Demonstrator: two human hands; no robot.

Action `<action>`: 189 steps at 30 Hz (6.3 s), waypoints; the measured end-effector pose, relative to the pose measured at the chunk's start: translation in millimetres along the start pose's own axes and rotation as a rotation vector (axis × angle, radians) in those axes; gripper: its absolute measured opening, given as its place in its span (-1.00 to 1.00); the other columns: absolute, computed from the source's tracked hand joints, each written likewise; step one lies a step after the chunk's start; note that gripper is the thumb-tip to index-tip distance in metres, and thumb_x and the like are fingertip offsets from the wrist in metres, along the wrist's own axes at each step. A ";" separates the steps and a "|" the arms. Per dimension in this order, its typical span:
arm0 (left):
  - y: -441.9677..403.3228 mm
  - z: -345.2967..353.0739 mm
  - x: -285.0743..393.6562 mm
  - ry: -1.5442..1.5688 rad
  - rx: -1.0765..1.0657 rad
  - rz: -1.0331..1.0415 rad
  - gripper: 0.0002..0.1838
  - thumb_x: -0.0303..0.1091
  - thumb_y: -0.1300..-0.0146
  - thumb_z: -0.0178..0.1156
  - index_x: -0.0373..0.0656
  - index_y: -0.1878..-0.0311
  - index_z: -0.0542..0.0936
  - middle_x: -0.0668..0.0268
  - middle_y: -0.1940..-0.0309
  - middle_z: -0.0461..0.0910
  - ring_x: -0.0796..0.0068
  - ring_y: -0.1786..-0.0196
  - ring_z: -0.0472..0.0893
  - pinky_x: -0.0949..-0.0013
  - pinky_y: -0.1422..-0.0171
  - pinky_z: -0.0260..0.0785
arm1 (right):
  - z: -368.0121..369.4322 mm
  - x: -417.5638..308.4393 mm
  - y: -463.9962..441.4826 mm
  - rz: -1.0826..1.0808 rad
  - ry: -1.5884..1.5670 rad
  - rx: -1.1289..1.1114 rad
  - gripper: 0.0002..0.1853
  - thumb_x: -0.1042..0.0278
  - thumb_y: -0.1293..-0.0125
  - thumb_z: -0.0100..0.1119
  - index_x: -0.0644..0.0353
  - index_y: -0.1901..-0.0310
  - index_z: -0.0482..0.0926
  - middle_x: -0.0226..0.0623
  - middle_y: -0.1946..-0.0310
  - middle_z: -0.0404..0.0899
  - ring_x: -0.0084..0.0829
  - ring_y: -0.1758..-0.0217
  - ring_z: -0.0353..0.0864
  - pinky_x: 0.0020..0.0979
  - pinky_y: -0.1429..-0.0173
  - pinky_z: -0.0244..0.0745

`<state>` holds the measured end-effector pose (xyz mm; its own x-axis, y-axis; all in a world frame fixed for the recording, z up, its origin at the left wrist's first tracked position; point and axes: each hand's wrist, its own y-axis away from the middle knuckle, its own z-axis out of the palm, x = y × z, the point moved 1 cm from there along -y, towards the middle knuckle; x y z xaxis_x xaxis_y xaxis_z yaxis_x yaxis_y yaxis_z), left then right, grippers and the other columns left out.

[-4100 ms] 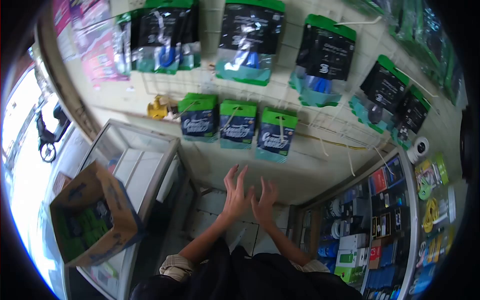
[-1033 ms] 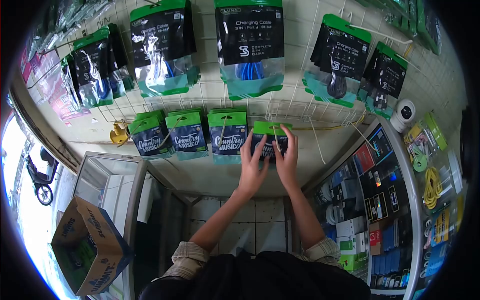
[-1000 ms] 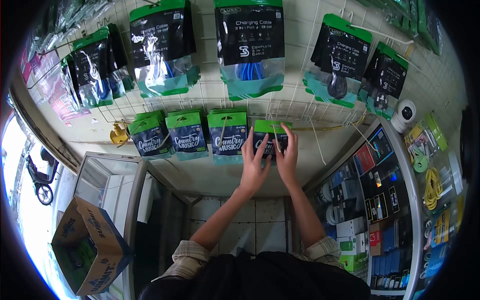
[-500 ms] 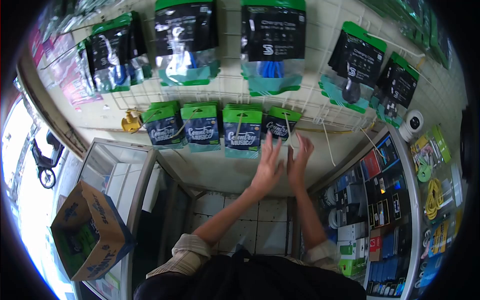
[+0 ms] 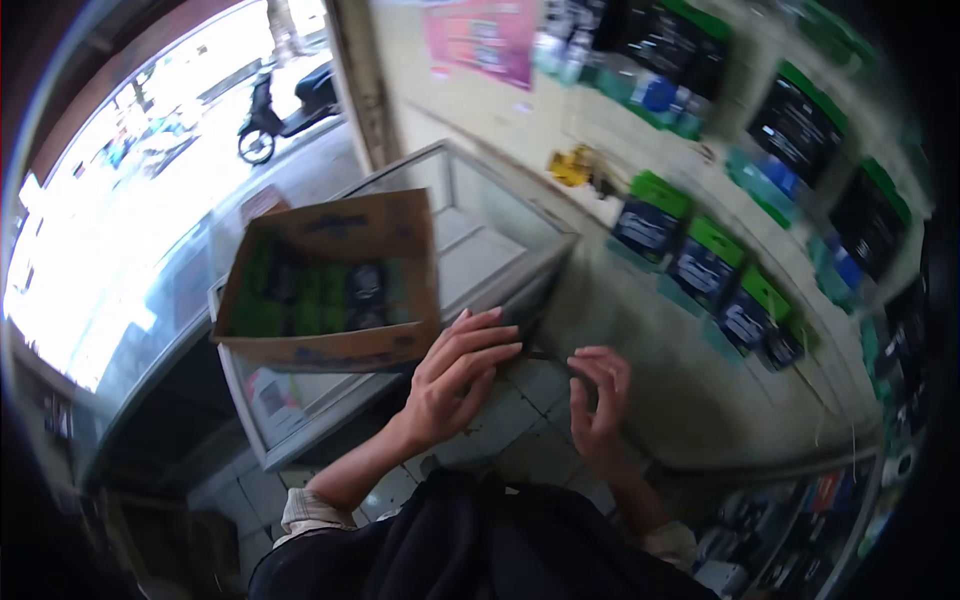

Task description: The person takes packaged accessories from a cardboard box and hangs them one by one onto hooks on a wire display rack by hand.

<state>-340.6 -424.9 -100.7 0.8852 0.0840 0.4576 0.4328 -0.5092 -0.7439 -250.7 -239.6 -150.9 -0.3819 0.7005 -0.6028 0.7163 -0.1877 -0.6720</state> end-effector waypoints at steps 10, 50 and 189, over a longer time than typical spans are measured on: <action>27.6 -175.0 -100.0 -0.256 -0.072 -0.476 -0.75 -0.39 -0.23 0.14 -0.22 0.04 0.55 0.11 0.14 0.56 0.10 -0.02 0.55 0.17 -0.08 0.41 | 206.6 -77.2 -150.7 -0.364 -0.157 -0.722 -0.55 0.44 -0.21 0.13 0.22 -0.14 0.30 -0.02 -0.01 0.31 -0.08 -0.15 0.39 -0.17 -0.15 0.41; -59.4 3.3 -42.5 0.567 0.060 -0.158 -0.19 -0.68 -0.06 0.26 -0.11 -0.38 0.16 0.29 0.08 0.48 0.50 0.04 0.53 0.39 -0.05 0.44 | -23.6 -65.6 -106.5 0.095 -0.035 0.078 -0.83 0.48 -0.25 0.22 0.30 0.20 0.45 -0.35 0.38 0.56 -0.63 0.28 0.53 -0.51 0.19 0.44; -49.4 307.0 116.0 0.793 -0.248 -0.089 -0.34 -0.59 -0.05 0.29 -0.09 -0.28 0.38 0.13 -0.03 0.43 0.20 -0.06 0.49 0.28 -0.11 0.37 | -210.1 51.8 87.2 0.311 0.275 0.858 -0.67 0.49 -0.35 0.02 0.26 -0.14 0.40 -0.18 0.00 0.47 -0.36 -0.04 0.46 -0.40 -0.10 0.34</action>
<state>-207.0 -127.1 -160.5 0.4270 -0.4479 0.7855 0.3634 -0.7105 -0.6026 -85.3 -75.0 -150.4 -0.0175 0.6506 -0.7592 0.0480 -0.7579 -0.6506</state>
